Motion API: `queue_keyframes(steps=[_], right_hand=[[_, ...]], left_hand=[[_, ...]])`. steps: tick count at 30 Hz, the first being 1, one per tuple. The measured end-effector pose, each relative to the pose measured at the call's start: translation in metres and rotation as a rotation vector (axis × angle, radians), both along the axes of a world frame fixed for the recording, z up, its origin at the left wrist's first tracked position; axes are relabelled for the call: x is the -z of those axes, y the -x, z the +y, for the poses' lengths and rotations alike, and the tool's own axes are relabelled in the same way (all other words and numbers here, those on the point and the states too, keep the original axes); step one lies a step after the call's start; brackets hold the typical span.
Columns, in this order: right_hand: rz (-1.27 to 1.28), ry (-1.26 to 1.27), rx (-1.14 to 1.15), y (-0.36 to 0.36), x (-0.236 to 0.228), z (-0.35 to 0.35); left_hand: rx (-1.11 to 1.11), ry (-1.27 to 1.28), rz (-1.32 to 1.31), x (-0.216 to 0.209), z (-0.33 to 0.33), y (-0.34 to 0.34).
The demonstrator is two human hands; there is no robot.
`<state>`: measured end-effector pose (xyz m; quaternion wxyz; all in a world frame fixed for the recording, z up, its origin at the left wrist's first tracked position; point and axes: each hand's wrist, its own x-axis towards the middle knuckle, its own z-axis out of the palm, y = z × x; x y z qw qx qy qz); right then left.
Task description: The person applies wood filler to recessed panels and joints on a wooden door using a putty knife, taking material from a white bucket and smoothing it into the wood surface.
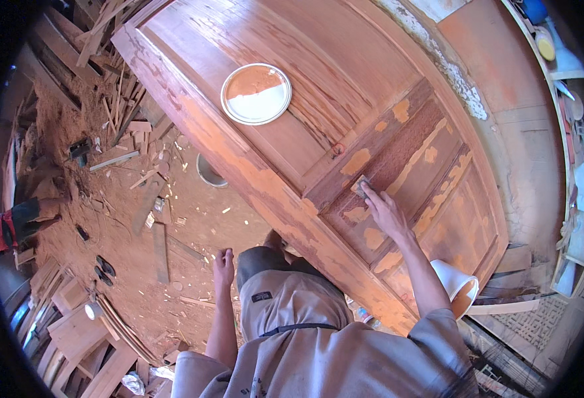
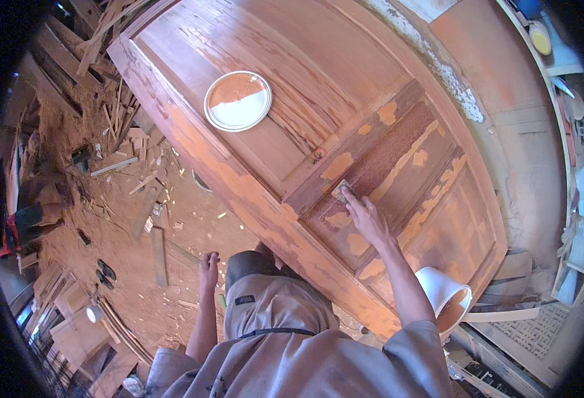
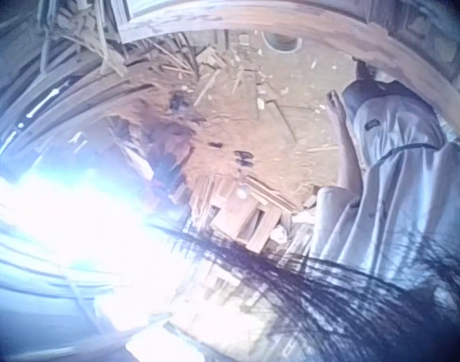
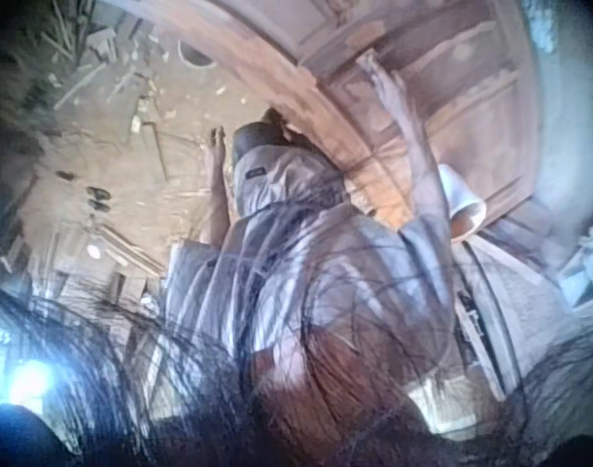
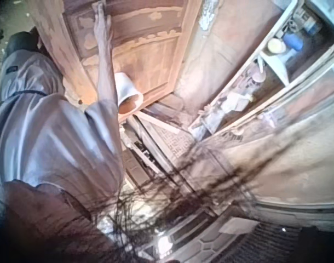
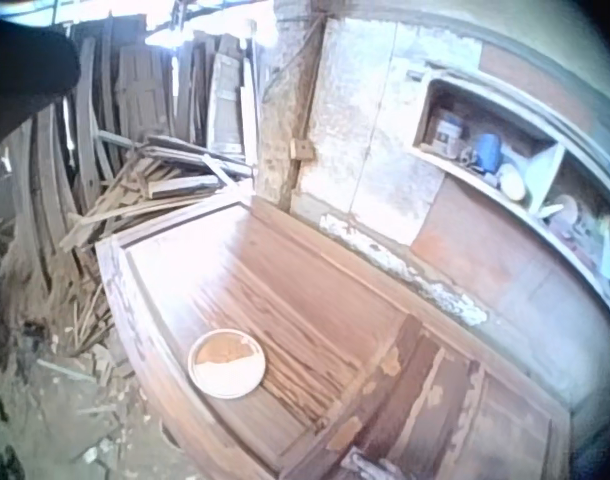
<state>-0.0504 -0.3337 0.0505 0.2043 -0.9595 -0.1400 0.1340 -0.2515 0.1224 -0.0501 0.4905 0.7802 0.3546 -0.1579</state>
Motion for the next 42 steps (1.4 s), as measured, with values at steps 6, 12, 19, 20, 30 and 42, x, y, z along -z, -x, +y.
queue_keyframes(steps=[6, 12, 19, 20, 30, 42], right_hand=[[0.131, 0.340, -0.362, -0.037, -0.042, 0.035], [0.204, 0.445, -0.378, -0.066, -0.059, 0.021], [0.154, 0.117, -0.206, -0.045, -0.044, 0.008], [0.133, 0.088, -0.207, -0.034, -0.032, 0.009], [0.139, 0.081, -0.063, -0.014, -0.006, -0.010], [0.176, 0.416, -0.428, -0.070, -0.065, 0.041]], left_hand=[[0.029, -0.033, 0.009, -0.002, -0.004, -0.032], [-0.003, -0.014, 0.008, 0.022, 0.009, -0.022], [-0.101, -0.058, 0.027, 0.045, 0.029, -0.014], [-0.111, -0.053, 0.051, 0.046, 0.029, -0.015], [-0.005, -0.035, 0.043, 0.014, 0.019, -0.072], [-0.002, -0.039, 0.025, 0.033, 0.016, -0.047]])
